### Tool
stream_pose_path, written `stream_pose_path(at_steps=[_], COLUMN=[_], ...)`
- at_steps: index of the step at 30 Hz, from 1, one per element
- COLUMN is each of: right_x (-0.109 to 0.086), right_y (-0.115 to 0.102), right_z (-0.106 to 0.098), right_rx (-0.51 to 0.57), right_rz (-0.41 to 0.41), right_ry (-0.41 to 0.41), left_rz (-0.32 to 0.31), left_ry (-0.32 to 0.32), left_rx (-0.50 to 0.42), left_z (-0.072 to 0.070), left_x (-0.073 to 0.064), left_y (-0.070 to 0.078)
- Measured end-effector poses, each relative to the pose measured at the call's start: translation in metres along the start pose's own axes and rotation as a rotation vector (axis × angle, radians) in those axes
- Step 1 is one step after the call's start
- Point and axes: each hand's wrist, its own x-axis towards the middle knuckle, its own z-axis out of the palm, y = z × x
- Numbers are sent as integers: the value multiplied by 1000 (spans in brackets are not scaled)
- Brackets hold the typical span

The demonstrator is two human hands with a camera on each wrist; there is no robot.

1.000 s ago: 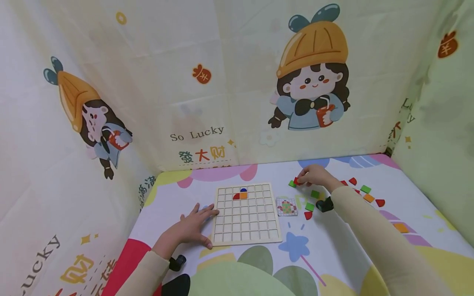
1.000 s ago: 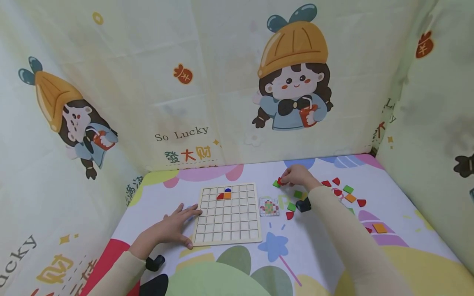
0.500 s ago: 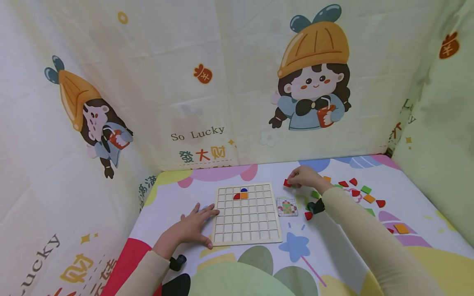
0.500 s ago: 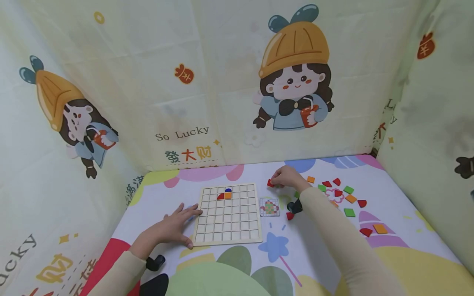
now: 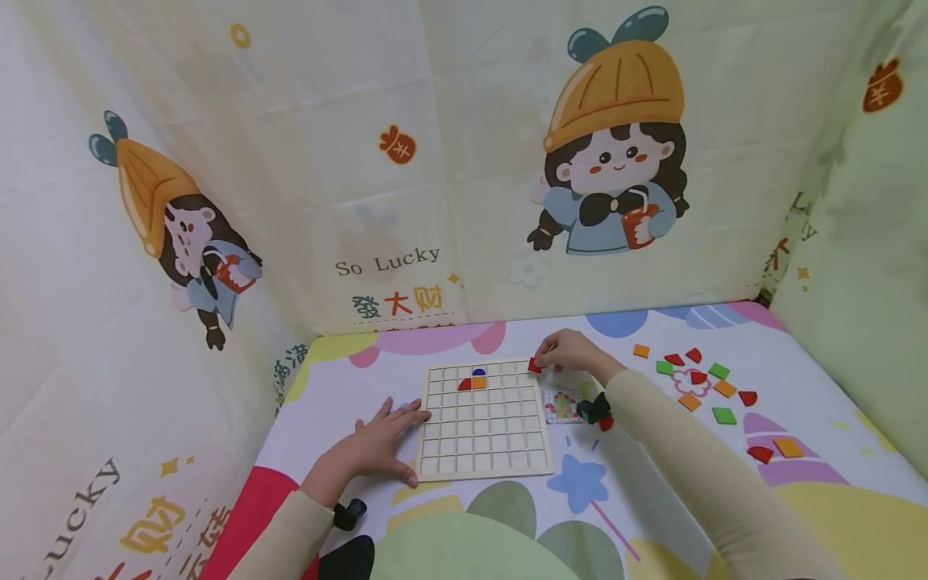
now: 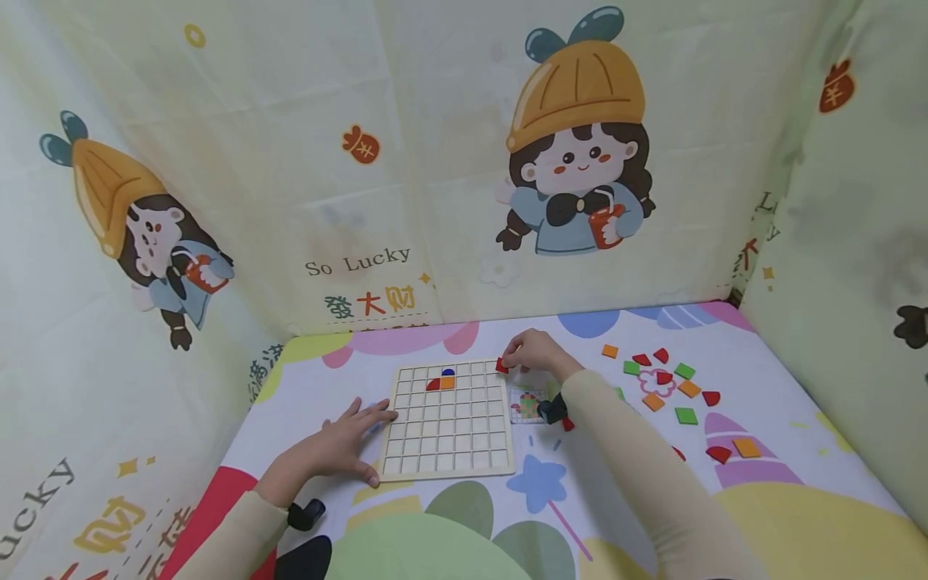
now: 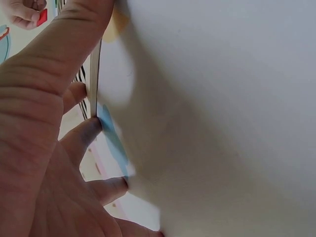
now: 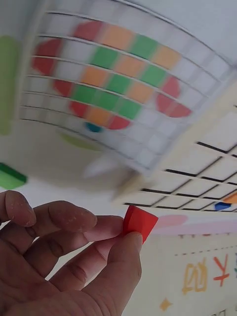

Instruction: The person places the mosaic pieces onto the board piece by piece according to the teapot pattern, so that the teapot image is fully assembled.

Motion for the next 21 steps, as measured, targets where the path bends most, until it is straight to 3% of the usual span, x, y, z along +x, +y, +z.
stream_pose_path(at_steps=[13, 21], right_x=[7, 16], right_y=[-32, -39], right_z=[36, 54], right_rx=[8, 33], right_rz=[-10, 3], right_ry=[-15, 6], left_rz=[-5, -1], left_ry=[-6, 7], left_rx=[-7, 7], left_z=[2, 2], left_x=[2, 2], left_y=[-3, -3])
